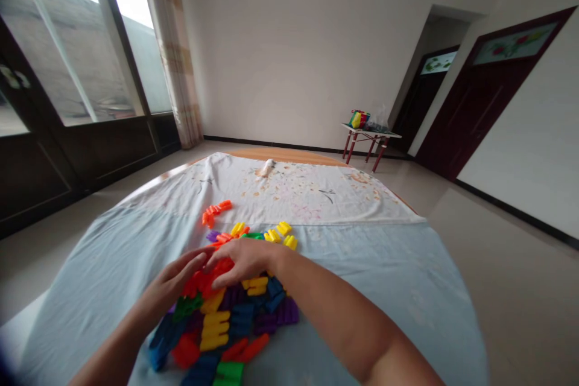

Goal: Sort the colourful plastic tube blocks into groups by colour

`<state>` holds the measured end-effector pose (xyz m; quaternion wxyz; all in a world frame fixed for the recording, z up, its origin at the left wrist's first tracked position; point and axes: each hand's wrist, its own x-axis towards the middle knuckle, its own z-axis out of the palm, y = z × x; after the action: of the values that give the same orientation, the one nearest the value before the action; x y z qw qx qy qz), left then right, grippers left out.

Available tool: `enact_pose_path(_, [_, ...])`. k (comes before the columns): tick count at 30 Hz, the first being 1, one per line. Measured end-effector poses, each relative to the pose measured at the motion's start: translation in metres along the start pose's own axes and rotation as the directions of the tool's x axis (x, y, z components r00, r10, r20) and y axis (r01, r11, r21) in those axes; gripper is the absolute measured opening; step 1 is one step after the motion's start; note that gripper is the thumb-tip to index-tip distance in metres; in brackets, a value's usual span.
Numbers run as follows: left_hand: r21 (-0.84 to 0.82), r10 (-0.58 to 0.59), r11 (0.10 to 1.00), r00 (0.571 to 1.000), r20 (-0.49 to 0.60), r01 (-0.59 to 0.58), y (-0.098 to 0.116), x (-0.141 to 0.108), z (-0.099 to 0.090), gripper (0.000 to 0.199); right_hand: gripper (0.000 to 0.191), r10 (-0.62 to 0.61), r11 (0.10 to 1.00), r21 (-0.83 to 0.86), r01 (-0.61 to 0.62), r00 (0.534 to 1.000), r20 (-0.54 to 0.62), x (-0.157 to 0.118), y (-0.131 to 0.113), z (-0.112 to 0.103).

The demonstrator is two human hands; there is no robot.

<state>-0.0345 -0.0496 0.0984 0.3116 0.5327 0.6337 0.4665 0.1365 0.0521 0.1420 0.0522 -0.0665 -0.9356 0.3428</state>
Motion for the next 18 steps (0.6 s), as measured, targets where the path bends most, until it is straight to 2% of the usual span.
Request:
enact_pose_path(2, [0.051,-0.012,0.999,1.0,0.021,0.011,0.003,-0.01,-0.003,0.053,0.034,-0.037,0.999,-0.018,0.036,0.996,-0.081,-0.021,-0.007,-0.001])
enact_pose_path(4, [0.121,-0.023,0.992,1.0,-0.012,0.024,-0.001,-0.022,-0.007,0.054,0.034,0.001,1.0,-0.026,-0.006,0.979,-0.204,-0.044,-0.009,-0.003])
enact_pose_path(6, [0.216,-0.005,0.976,0.999,-0.037,0.013,-0.012,-0.034,-0.01,0.055,0.042,0.122,0.99,-0.024,-0.136,0.94,-0.32,-0.066,-0.005,-0.002])
enact_pose_path(8, [0.345,0.083,0.936,0.996,-0.024,-0.069,-0.027,-0.047,-0.009,0.061,0.06,0.287,0.949,-0.009,-0.314,0.879,-0.38,-0.088,0.006,0.004])
enact_pose_path(10, [0.485,0.248,0.845,0.969,0.017,-0.225,-0.045,-0.059,-0.004,0.078,0.082,0.442,0.883,0.011,-0.47,0.821,-0.36,-0.106,0.02,0.014])
enact_pose_path(11, [0.549,0.322,0.78,0.945,0.061,-0.301,-0.053,-0.064,0.0,0.091,0.092,0.496,0.855,0.024,-0.517,0.804,-0.328,-0.113,0.027,0.021])
enact_pose_path(12, [0.614,0.363,0.719,0.929,0.069,-0.326,-0.06,-0.068,0.005,0.103,0.099,0.528,0.84,0.038,-0.542,0.797,-0.293,-0.117,0.033,0.028])
enact_pose_path(15, [0.761,0.376,0.571,0.922,0.093,-0.31,-0.066,-0.075,0.021,0.124,0.111,0.524,0.847,0.069,-0.526,0.81,-0.263,-0.118,0.045,0.048])
enact_pose_path(18, [0.808,0.375,0.517,0.923,0.081,-0.281,-0.056,-0.072,0.034,0.122,0.11,0.512,0.855,0.096,-0.509,0.799,-0.316,-0.099,0.048,0.059])
